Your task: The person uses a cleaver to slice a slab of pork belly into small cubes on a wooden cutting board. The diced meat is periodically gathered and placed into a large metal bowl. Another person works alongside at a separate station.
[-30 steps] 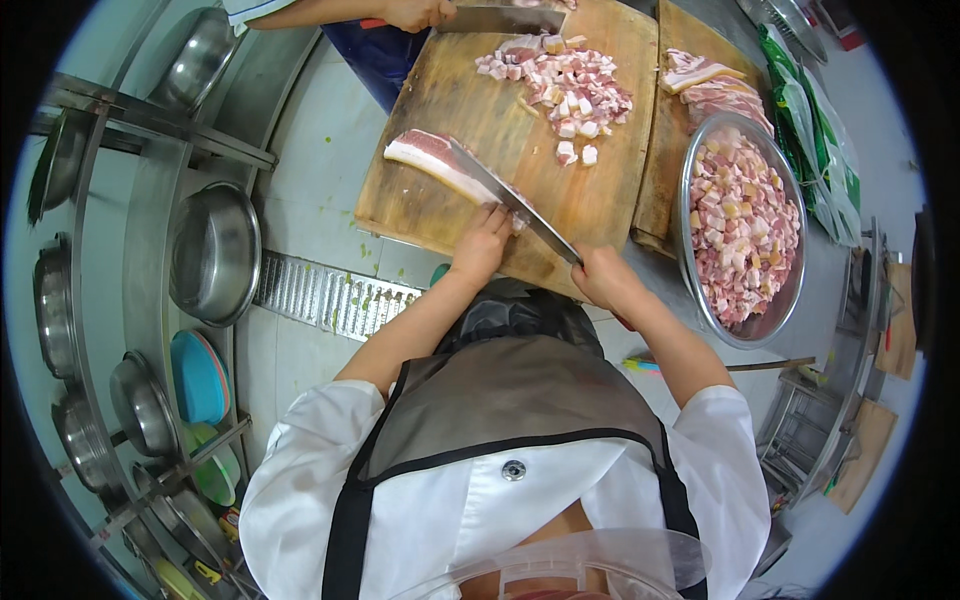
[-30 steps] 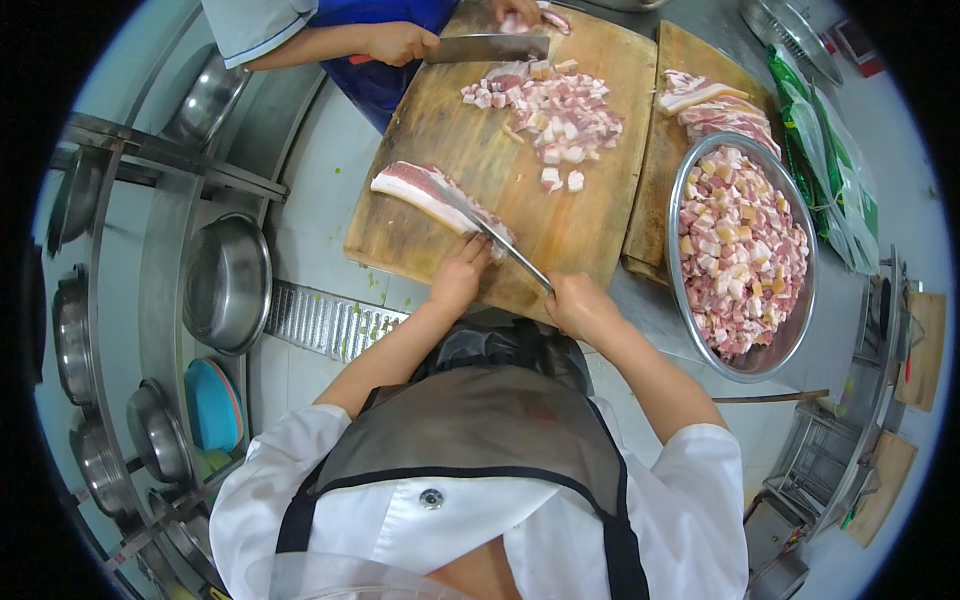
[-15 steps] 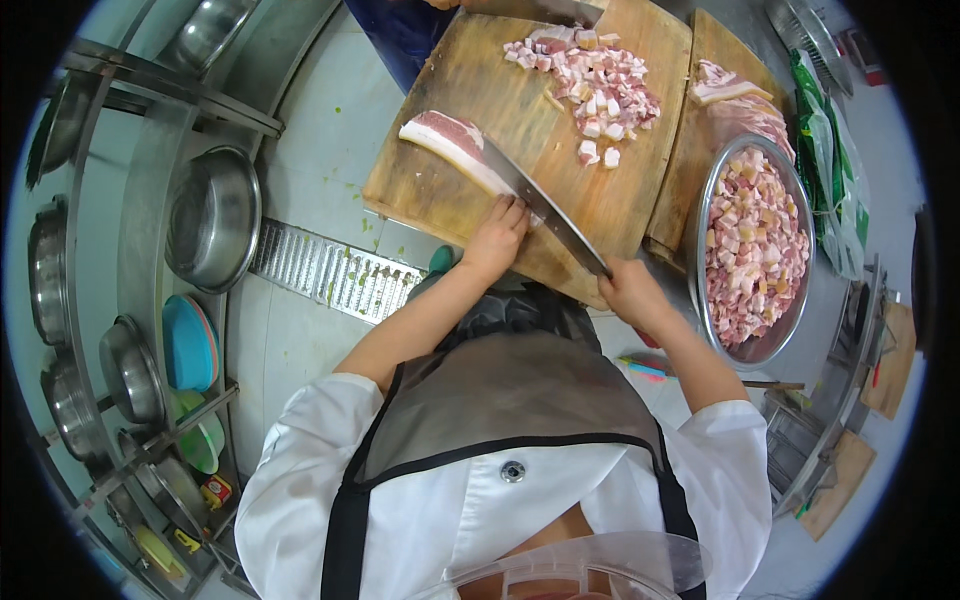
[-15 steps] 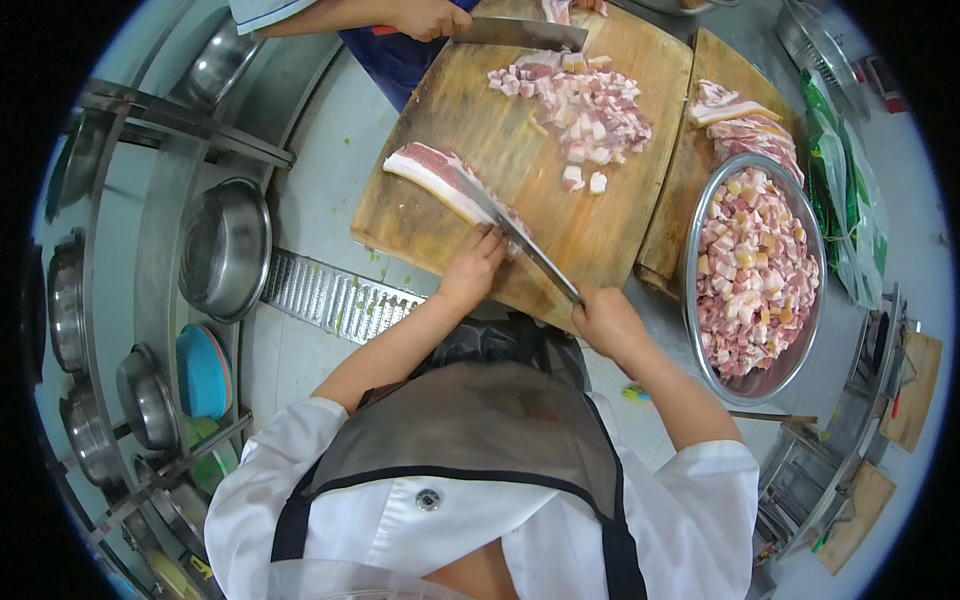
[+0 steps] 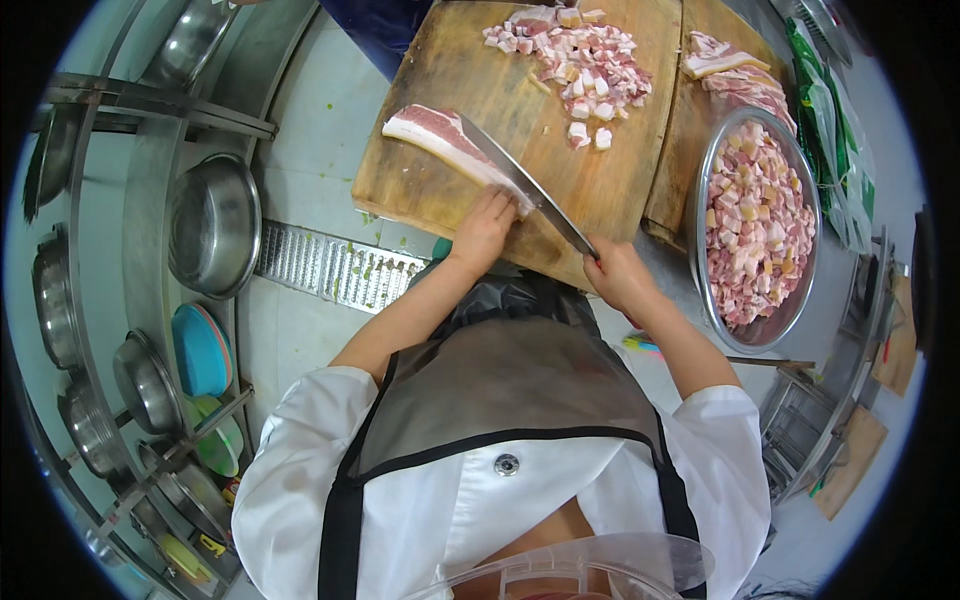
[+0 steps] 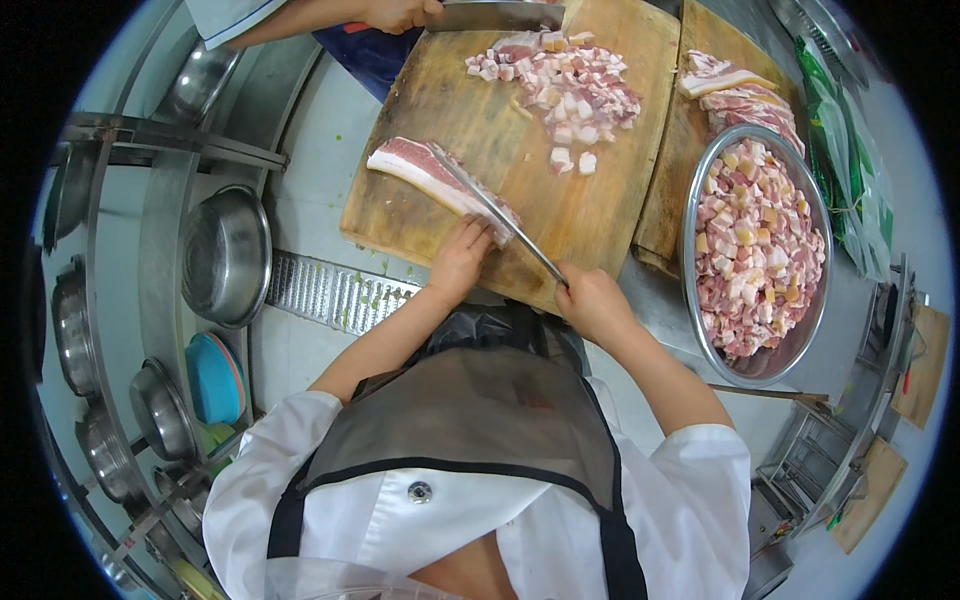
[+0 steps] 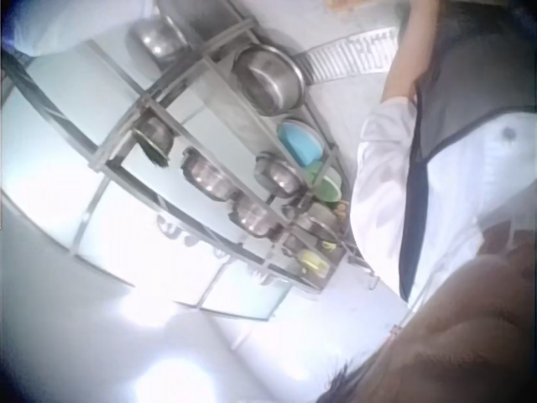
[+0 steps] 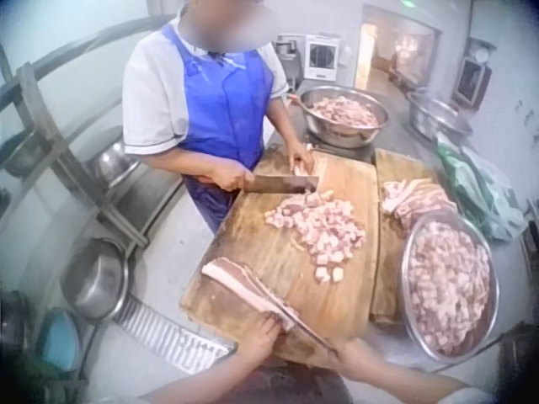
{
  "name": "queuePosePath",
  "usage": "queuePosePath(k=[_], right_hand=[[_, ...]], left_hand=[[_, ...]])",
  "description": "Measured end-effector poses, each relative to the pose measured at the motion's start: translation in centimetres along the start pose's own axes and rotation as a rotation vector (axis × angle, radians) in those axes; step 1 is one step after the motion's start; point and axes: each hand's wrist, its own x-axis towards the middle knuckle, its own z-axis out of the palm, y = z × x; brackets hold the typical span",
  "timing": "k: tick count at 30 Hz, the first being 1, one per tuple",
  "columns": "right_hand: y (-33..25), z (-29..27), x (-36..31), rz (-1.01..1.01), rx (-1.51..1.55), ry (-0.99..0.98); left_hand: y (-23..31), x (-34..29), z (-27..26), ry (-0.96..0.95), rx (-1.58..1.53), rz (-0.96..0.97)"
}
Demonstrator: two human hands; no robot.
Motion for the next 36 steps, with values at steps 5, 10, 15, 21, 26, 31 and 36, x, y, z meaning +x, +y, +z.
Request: queuePosePath(k=[5, 10, 15, 21, 26, 31, 36], right_hand=[[0.0, 0.0, 0.5, -0.015, -0.044, -0.022], [-0.1, -0.1, 1.2, -0.036, -0.123, -0.073], [0.8, 0.0, 1.3, -0.108, -0.131, -0.024], [0.8, -2.0, 0.6, 0.025, -0.184, -0.212], [0.0, 1.2, 4.8, 0.003, -0.245, -0.168], [0.0, -0.4, 3.2, 0.015, -0.297, -0.254], [1.2, -0.8, 1.6, -0.003, -0.299, -0.203]], left_hand=[[0.6, 0.7, -0.7, 0.007, -0.022, 0.034], [0.5, 0.5, -0.4, 0.039, 0.004, 0.048], [0.8, 0.7, -0.6, 0.021, 0.057, 0.061], [0.9, 0.7, -0.2, 0.025, -0.018, -0.003], [0.4, 0.5, 0.7, 0.054, -0.035, -0.002], [0.0, 0.5, 0.6, 0.054, -0.002, 0.005], [0.5, 0.0, 0.7, 0.066, -0.043, -0.011]])
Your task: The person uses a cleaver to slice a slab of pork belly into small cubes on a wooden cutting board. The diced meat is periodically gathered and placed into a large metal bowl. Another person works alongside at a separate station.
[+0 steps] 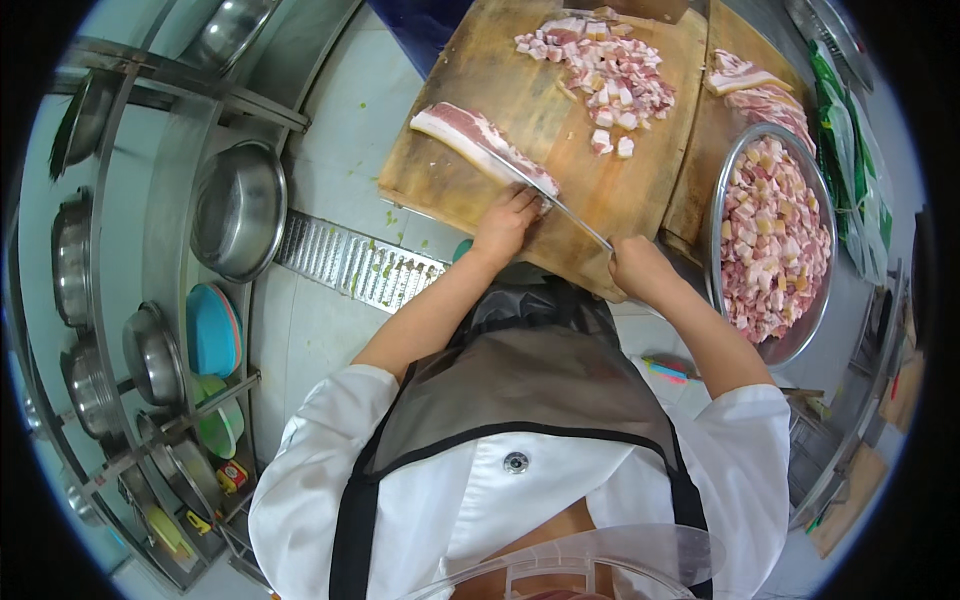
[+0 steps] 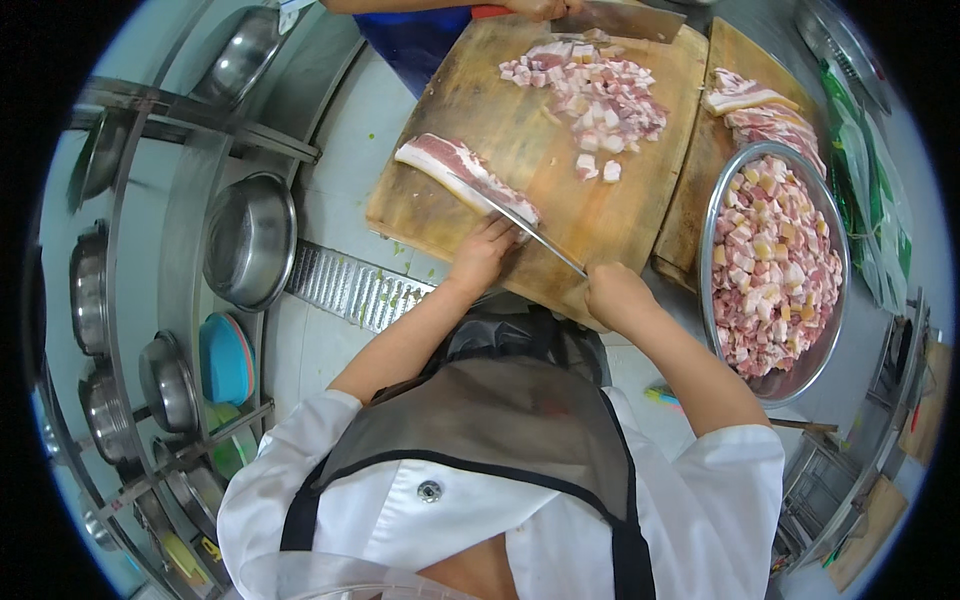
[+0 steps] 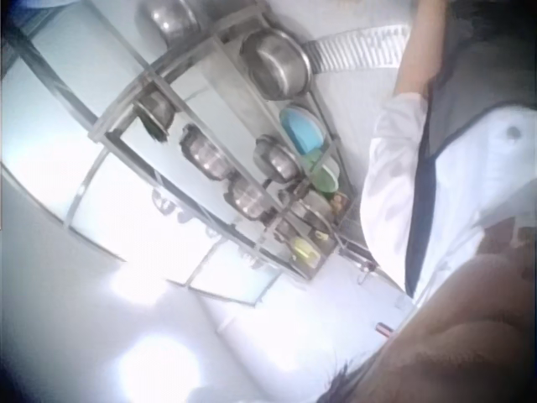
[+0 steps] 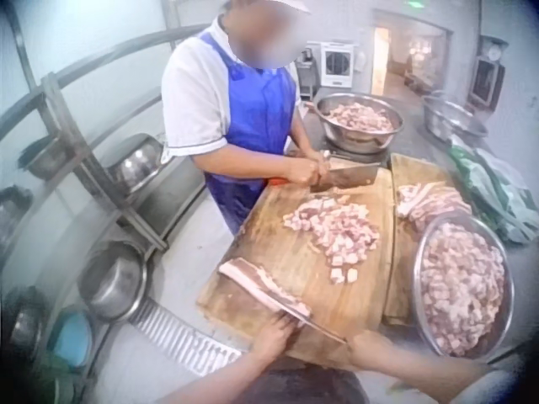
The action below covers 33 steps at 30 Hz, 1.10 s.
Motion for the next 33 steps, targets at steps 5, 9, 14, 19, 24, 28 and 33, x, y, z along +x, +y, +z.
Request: queuePosePath(k=[5, 9, 14, 19, 24, 28, 33], right_hand=[[-0.9, 1.2, 3.2, -0.003, -0.063, 0.024], [0.7, 0.7, 1.3, 0.065, -0.042, -0.011], [4.6, 1.7, -3.5, 0.079, -0.057, 0.016], [4.6, -0.1, -5.2, 0.088, -0.052, 0.011], [5.6, -1.6, -7.9, 0.117, 0.085, 0.020], [3.7, -1.4, -7.8, 0.092, 0.278, 0.088], [-0.6, 0.9, -2.0, -0.015, 0.346, 0.264]], left_hand=[[-0.9, 0.4, -0.7, -0.047, -0.045, -0.080], [-1.0, -0.2, -1.0, -0.058, 0.112, -0.017], [-1.3, -0.7, -0.7, -0.072, 0.082, 0.024], [-1.1, -1.4, -2.2, -0.155, 0.052, 0.012], [-2.0, -2.3, -3.6, -0.108, -0.246, -0.073], [-4.7, -0.9, -4.7, 0.085, -0.060, -0.130], [-6.4, 1.1, -4.8, 0.027, 0.013, -0.096]])
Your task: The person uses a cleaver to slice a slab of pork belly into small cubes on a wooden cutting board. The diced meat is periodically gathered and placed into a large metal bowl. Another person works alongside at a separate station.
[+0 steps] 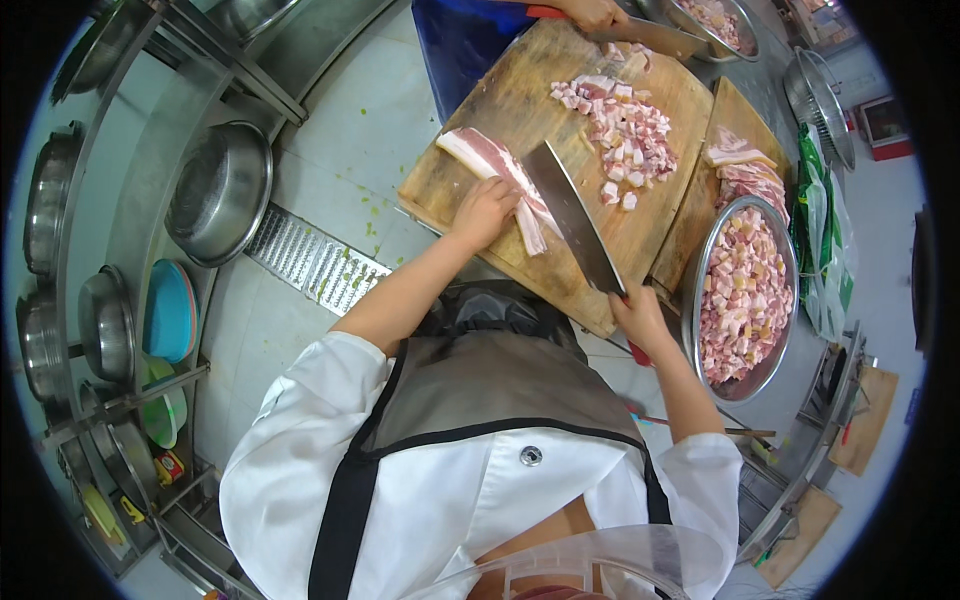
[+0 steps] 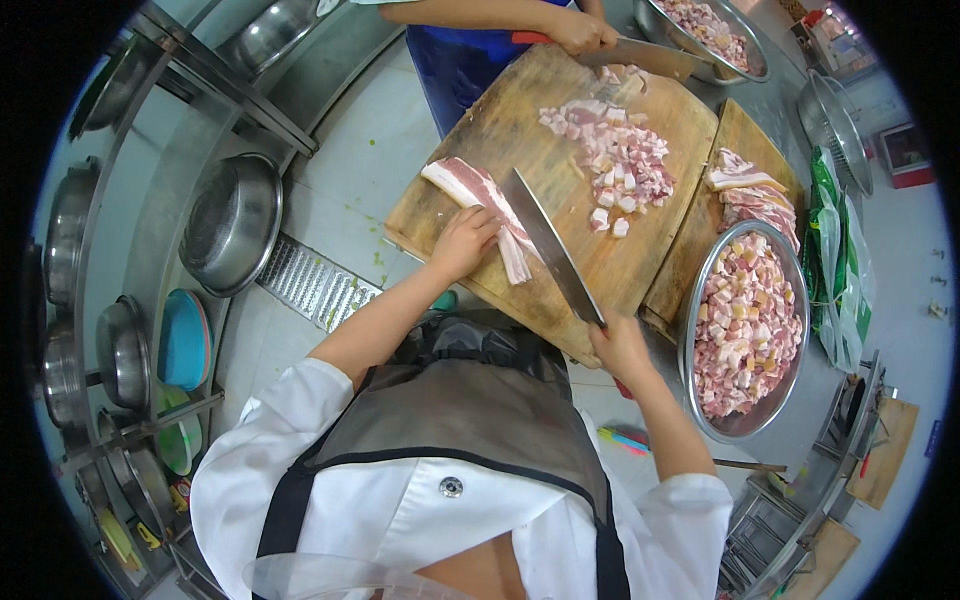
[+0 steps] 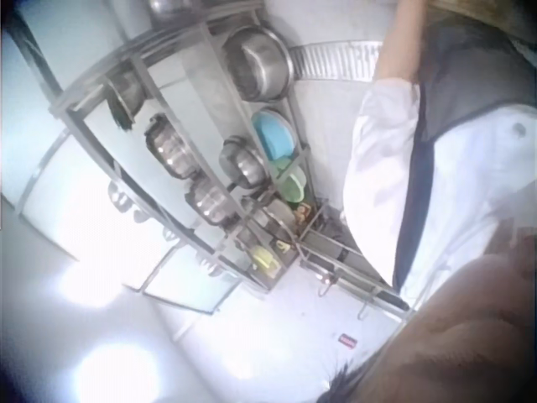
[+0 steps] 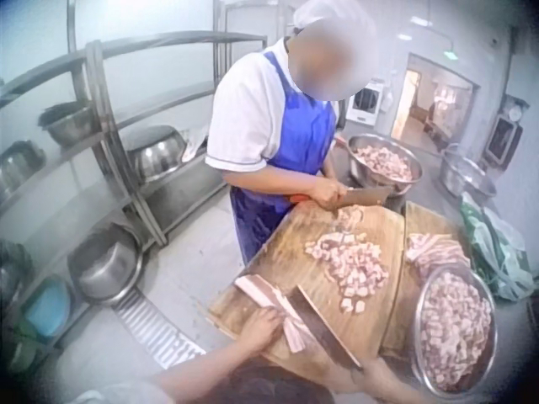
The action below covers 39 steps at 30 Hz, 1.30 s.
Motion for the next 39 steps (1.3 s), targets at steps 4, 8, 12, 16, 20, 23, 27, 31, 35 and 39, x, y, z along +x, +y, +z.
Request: queuePosePath(k=[4, 8, 12, 16, 20, 23, 27, 31, 35, 39], right_hand=[[-2.8, 2.7, 5.0, -0.020, -0.006, -0.004], [-4.5, 4.3, 9.3, -0.157, -0.111, 0.025], [-7.0, 4.1, 11.6, -0.169, -0.197, -0.024], [-7.6, 4.2, 12.8, -0.135, -0.202, -0.084], [-7.0, 4.5, 13.4, -0.208, -0.241, -0.069], [-7.6, 4.5, 13.6, -0.094, -0.193, -0.151], [-7.6, 4.3, 13.7, -0.152, -0.256, -0.139], [-8.6, 2.4, 13.9, -0.125, -0.198, -0.251], [-8.3, 3.9, 16.5, -0.174, -0.233, -0.265], [-11.0, 5.5, 19.6, -0.021, -0.229, -0.297]], left_hand=[[-0.3, -0.2, 0.5, -0.009, 0.034, -0.014], [-0.8, -0.1, -0.4, -0.033, -0.016, -0.116], [-2.8, 1.0, -0.4, 0.189, 0.050, -0.397], [-5.5, 2.7, -0.1, 0.247, 0.066, -0.640], [-7.7, 3.5, 0.0, 0.229, -0.046, -0.675], [-7.9, 3.7, -0.2, 0.192, -0.045, -0.668], [-7.6, 4.4, -1.2, 0.098, -0.048, -0.702], [-8.0, 4.3, -1.4, 0.068, -0.074, -0.703], [-7.6, 4.6, -1.1, 0.062, -0.049, -0.672], [-8.3, 4.2, -0.3, 0.073, -0.053, -0.620]])
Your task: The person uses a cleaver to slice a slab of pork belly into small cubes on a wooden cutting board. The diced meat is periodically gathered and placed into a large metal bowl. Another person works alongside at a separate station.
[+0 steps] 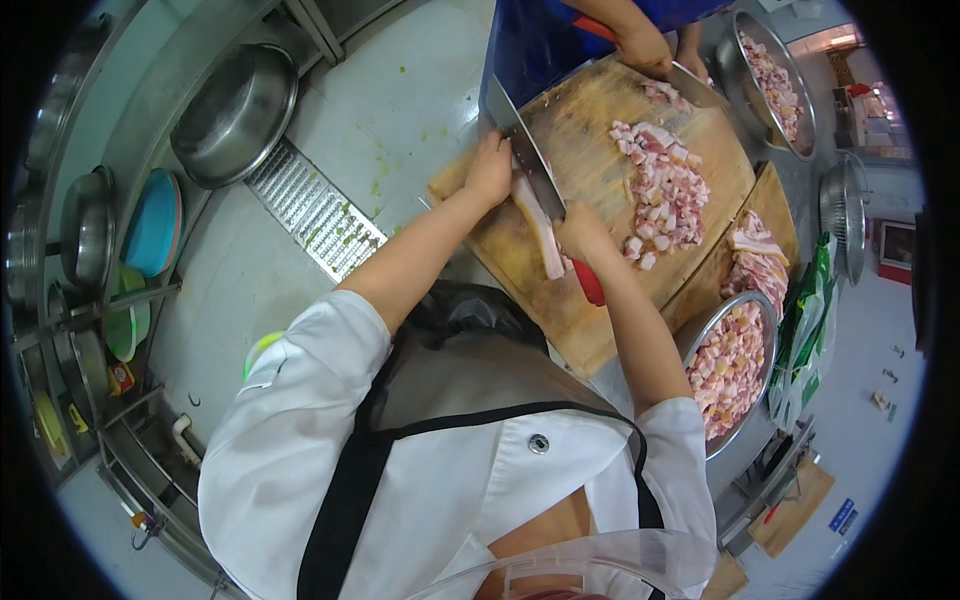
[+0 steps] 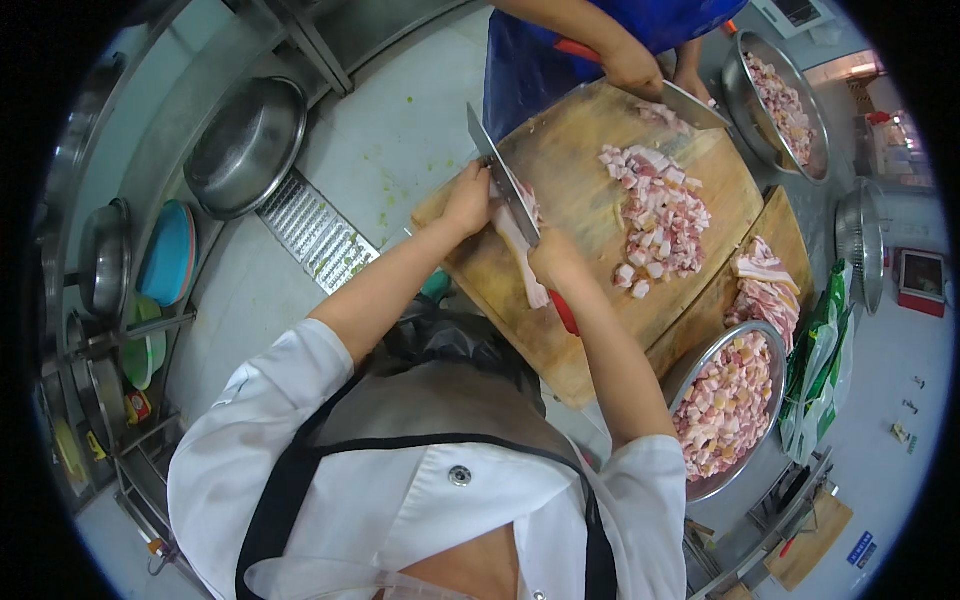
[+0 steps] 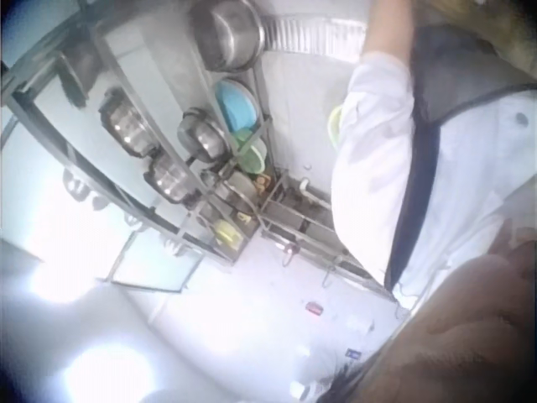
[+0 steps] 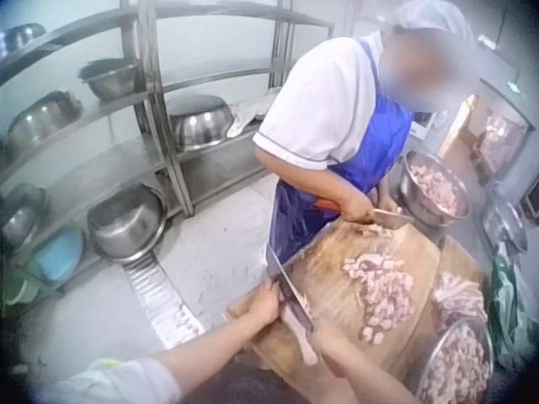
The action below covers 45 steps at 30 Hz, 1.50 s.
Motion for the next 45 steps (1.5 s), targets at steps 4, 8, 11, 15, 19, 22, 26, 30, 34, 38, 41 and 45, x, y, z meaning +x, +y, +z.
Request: queuePosePath(k=[4, 8, 11, 15, 19, 22, 26, 30, 34, 38, 41, 45], right_hand=[[1.1, 0.2, -3.0, -0.084, -0.111, 0.060], [2.5, 1.2, -3.9, 0.007, -0.096, 0.010], [-2.9, 0.2, -1.8, 0.071, -0.185, 0.014], [-0.1, 0.8, -0.8, -0.095, -0.121, 0.177], [1.1, -1.8, -1.8, -0.011, 0.020, 0.106], [4.6, -1.6, -2.4, -0.020, 0.382, 0.156], [3.5, -2.7, -4.5, -0.041, 0.245, 0.203], [4.3, -2.4, -5.5, -0.090, 0.155, 0.180], [4.3, -1.9, -6.0, -0.144, 0.066, 0.146], [4.9, -1.6, -5.5, -0.185, -0.027, 0.151], [5.1, -2.5, -5.8, -0.138, 0.001, 0.126], [4.8, -3.7, -6.0, -0.064, 0.082, 0.041]], left_hand=[[0.2, 0.3, -0.7, -0.024, -0.052, -0.030], [0.9, -0.7, -0.9, -0.076, -0.031, -0.028], [-0.7, -1.4, 0.3, -0.055, -0.195, -0.033], [-1.8, -1.8, -0.6, 0.003, -0.340, -0.027], [-3.5, -2.2, -1.1, 0.177, -0.114, 0.057], [-0.7, -2.9, -3.1, 0.233, 0.151, 0.253], [2.4, -5.1, -0.8, 0.032, 0.097, 0.583], [5.2, -8.1, 1.9, -0.045, 0.084, 0.688], [5.1, -8.3, 2.4, -0.041, 0.147, 0.706], [5.3, -8.3, 2.7, -0.086, 0.165, 0.671], [5.3, -8.2, 2.7, -0.066, 0.116, 0.690], [5.4, -8.3, 2.6, -0.123, 0.108, 0.695]])
